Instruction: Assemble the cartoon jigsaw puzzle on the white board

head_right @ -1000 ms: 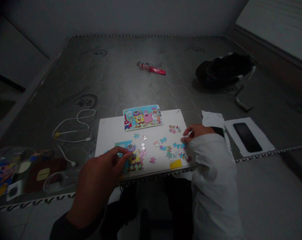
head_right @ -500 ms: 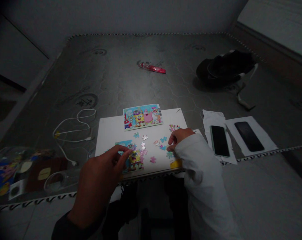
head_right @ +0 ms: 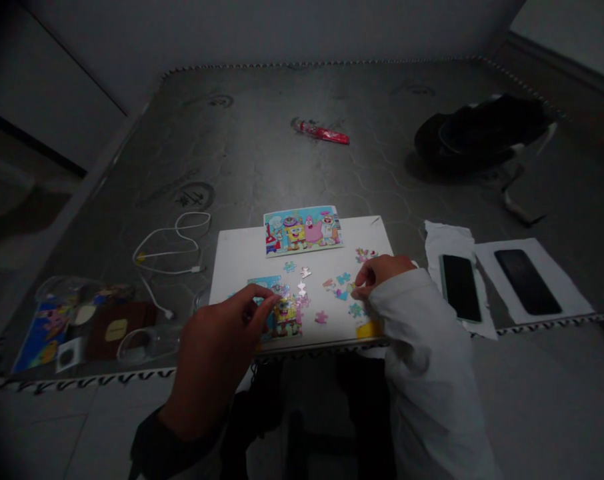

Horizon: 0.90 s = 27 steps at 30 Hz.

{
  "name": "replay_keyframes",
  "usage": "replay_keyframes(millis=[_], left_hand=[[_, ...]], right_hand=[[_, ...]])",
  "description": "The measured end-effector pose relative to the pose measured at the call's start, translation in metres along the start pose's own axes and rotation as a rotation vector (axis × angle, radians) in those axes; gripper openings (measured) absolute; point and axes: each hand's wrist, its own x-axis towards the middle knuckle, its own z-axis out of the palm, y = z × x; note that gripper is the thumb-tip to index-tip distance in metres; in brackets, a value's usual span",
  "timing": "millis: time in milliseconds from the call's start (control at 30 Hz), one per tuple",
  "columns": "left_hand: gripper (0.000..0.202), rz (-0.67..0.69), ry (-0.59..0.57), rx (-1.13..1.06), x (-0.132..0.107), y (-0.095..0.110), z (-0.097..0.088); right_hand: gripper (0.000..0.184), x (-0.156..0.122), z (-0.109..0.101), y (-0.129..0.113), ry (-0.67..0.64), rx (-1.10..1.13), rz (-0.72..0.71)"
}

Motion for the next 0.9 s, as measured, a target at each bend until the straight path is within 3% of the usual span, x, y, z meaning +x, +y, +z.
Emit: replay_keyframes(millis=[200, 400, 900], left_hand=[[0.024, 0.016, 0.02, -0.01, -0.001, -0.002, -0.001], [0.023, 0.034, 0.027, -0.012, -0.001, -0.003, 0.0], [0.022, 0.029, -0.008, -0.003, 0.0, 0.0, -0.001]], right_hand=[[0.012, 0.002, -0.003, 0.011, 0.037, -0.001, -0.074], [0.023, -0.004, -0.01, 0.002, 0.016, -0.002, -0.045], [0.02, 0.002, 0.003, 0.002, 0.055, -0.018, -0.161]])
